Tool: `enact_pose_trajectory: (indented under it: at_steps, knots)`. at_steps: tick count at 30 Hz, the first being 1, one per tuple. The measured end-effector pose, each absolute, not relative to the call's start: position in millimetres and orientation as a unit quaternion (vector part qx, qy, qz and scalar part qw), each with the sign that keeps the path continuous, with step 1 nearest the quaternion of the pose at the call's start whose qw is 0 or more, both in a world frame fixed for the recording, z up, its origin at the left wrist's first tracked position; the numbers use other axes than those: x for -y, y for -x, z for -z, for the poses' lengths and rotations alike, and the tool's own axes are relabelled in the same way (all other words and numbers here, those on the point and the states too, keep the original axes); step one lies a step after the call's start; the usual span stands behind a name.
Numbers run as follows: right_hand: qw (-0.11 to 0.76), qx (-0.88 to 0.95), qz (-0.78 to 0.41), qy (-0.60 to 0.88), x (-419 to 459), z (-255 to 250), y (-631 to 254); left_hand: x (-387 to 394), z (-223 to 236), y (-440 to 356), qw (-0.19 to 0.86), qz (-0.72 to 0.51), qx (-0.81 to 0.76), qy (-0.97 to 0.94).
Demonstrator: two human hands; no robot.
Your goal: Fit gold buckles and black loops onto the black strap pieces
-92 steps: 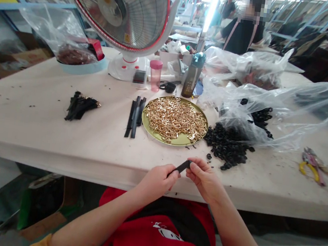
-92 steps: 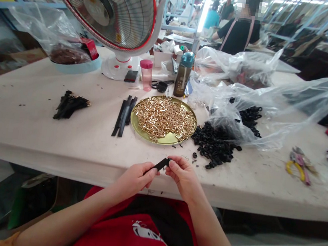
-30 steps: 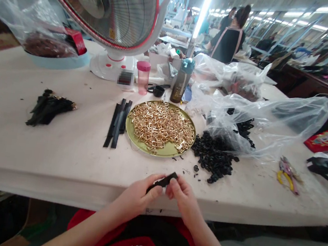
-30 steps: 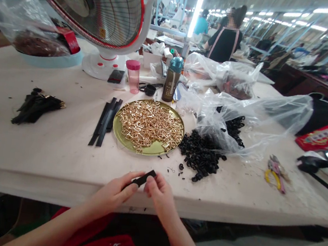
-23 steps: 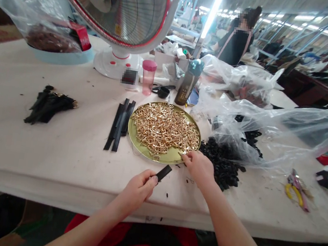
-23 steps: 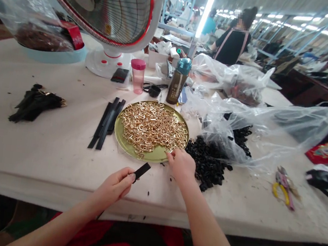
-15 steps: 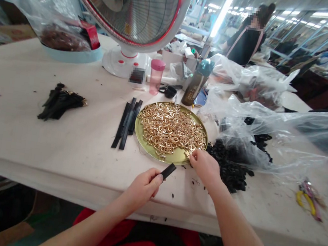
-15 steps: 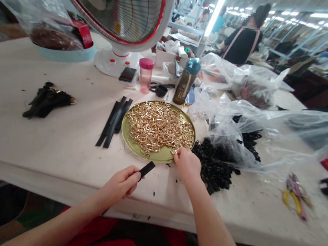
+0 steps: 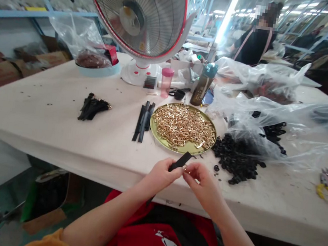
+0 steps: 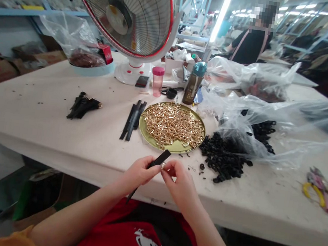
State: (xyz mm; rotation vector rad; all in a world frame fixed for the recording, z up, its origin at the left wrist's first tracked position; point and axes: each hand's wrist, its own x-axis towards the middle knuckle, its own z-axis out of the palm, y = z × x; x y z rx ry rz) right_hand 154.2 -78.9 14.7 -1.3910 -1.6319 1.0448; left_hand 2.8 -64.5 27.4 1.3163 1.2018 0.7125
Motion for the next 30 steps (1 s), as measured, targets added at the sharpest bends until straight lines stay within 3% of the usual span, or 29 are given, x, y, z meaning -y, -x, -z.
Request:
enact_pose_trajectory:
  at_steps: [5, 8, 14, 21, 26, 30]
  knots:
    - [0.398, 0.554, -0.548, 0.484, 93, -18, -154, 78, -32, 0, 0.537, -0.289, -0.528, -0.591]
    - [0.395, 0.548, -0.55, 0.491, 97, -15, -154, 85, -34, -2, 0.521, -0.276, -0.525, -0.614]
    - [0.47, 0.459, -0.524, 0.542, 111, 1, -145, 102, -24, -15, 0.506, -0.298, -0.517, -0.623]
    - [0.355, 0.545, -0.557, 0.516, 122, 4, -165, 97, -14, -10, 0.469, -0.269, -0.555, -0.632]
    - [0.403, 0.604, -0.482, 0.49, 124, 4, -176, 99, -14, -10, 0.55, -0.217, -0.524, -0.613]
    - [0.423, 0.561, -0.498, 0.508, 122, 11, -174, 103, -11, -12, 0.63, -0.192, -0.498, -0.564]
